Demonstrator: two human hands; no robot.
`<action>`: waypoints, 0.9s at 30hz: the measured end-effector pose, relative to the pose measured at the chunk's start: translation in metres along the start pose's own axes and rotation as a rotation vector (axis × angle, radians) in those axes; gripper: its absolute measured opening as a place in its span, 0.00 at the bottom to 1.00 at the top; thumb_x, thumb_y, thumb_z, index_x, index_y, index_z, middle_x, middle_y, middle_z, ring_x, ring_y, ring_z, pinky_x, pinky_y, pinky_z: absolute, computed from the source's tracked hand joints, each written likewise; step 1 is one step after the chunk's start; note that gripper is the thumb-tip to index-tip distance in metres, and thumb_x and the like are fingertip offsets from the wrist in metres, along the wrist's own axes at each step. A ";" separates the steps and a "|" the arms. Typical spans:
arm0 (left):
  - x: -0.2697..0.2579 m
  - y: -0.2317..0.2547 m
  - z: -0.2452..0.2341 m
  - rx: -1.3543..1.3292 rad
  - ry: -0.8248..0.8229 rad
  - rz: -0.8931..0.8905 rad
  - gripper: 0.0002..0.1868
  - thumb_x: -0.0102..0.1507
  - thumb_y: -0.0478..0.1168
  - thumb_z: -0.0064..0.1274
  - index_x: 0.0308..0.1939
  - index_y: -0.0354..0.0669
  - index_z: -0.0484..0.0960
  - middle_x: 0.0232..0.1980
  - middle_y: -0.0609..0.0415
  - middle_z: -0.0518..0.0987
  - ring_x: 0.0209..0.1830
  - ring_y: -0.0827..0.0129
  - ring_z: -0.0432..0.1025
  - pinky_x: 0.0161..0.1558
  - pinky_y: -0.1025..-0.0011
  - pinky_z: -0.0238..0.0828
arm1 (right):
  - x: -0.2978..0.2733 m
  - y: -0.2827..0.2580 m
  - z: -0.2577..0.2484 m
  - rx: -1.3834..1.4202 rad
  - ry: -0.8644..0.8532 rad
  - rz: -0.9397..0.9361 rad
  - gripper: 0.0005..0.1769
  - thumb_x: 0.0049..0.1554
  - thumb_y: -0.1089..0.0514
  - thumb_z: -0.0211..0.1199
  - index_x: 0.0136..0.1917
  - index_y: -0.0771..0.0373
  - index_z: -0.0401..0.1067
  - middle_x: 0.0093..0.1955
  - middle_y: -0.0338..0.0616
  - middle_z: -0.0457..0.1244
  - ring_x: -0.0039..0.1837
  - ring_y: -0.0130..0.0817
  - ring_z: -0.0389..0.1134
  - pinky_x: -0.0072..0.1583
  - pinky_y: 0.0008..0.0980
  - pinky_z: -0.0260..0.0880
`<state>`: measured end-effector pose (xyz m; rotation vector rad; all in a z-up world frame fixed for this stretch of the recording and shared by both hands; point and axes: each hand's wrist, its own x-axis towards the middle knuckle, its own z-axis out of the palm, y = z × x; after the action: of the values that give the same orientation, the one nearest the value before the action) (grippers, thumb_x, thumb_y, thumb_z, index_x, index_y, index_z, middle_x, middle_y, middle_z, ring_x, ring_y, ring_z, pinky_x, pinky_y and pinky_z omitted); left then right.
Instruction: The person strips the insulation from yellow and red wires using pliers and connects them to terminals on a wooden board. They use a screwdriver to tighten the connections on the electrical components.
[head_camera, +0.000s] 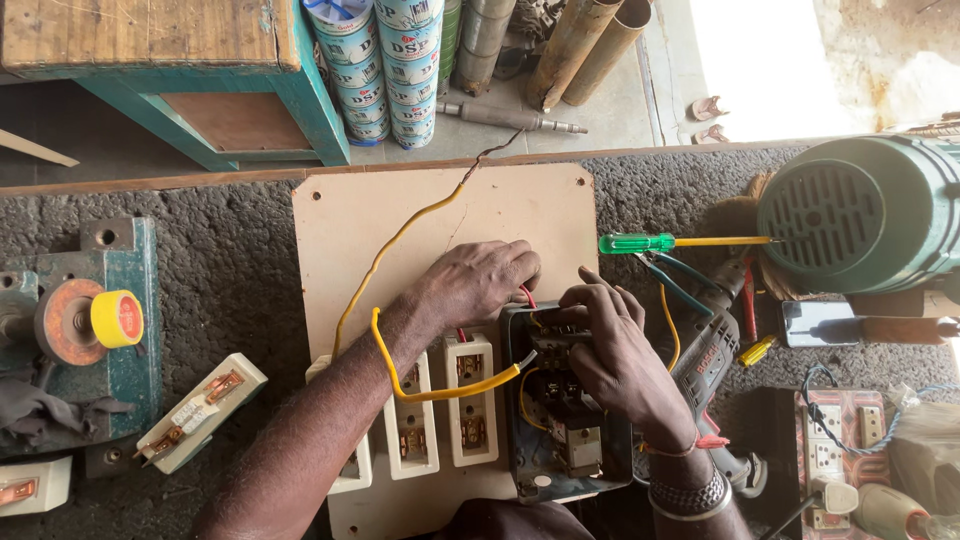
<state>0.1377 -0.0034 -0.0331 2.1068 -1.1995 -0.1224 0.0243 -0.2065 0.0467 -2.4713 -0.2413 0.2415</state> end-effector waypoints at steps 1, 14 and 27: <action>-0.001 0.000 -0.001 0.020 0.008 0.003 0.06 0.63 0.35 0.54 0.42 0.44 0.75 0.43 0.52 0.76 0.45 0.56 0.77 0.47 0.58 0.75 | 0.000 0.002 0.001 0.006 0.002 -0.012 0.32 0.46 0.67 0.55 0.66 0.65 0.59 0.63 0.50 0.68 0.84 0.53 0.43 0.77 0.52 0.37; 0.002 0.000 0.001 0.004 0.082 -0.029 0.10 0.57 0.39 0.65 0.32 0.41 0.78 0.35 0.50 0.73 0.41 0.61 0.72 0.51 0.62 0.73 | -0.006 0.019 0.007 0.114 0.032 -0.101 0.41 0.47 0.69 0.59 0.72 0.65 0.50 0.62 0.47 0.69 0.82 0.50 0.49 0.79 0.52 0.32; 0.005 -0.007 0.006 0.001 0.017 0.011 0.06 0.59 0.42 0.63 0.34 0.48 0.82 0.36 0.59 0.79 0.45 0.66 0.76 0.51 0.61 0.70 | -0.003 0.017 0.007 0.123 0.016 -0.034 0.54 0.43 0.60 0.57 0.80 0.68 0.42 0.61 0.48 0.67 0.79 0.47 0.56 0.83 0.58 0.32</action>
<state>0.1429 -0.0080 -0.0403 2.0978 -1.2018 -0.0982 0.0218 -0.2165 0.0307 -2.3449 -0.2540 0.2151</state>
